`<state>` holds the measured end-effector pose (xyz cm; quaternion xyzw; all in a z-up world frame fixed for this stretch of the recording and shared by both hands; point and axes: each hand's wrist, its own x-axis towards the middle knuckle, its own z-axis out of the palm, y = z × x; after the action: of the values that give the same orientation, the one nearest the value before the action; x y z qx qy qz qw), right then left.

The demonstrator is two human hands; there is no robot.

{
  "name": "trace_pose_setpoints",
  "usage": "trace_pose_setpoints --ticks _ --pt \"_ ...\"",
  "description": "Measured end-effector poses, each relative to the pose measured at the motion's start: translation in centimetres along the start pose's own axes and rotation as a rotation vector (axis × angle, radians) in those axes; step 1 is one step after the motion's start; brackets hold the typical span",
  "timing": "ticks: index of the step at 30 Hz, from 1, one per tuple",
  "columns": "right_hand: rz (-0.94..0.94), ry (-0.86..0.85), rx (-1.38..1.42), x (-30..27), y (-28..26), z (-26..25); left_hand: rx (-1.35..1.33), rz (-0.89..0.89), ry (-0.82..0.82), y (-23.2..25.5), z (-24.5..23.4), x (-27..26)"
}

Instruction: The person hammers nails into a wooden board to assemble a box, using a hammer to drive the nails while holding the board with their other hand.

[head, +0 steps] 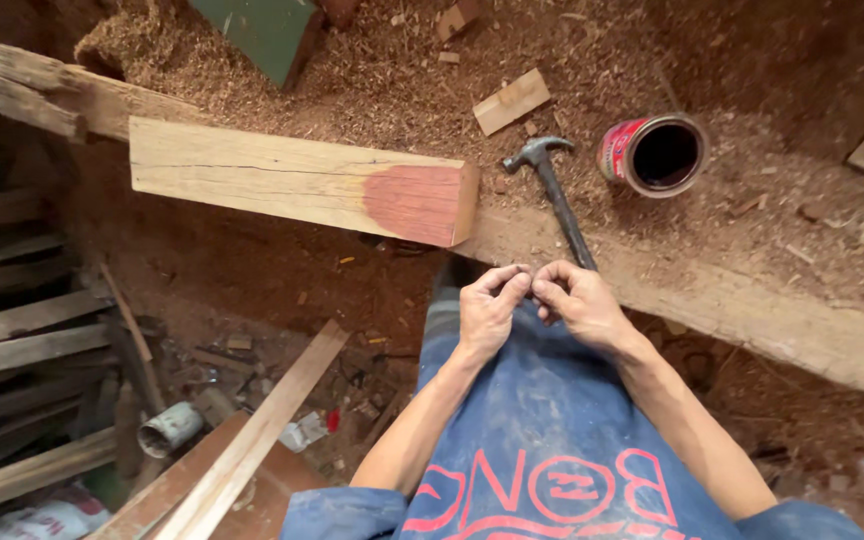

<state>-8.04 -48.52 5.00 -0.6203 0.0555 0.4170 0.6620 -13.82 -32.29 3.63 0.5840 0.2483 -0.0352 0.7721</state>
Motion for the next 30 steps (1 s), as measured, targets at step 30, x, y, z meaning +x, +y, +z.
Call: trace_pose_setpoints --ticks 30 --pt "-0.064 0.574 0.817 -4.7 3.9 15.3 1.684 0.660 -1.349 15.1 -4.0 17.3"
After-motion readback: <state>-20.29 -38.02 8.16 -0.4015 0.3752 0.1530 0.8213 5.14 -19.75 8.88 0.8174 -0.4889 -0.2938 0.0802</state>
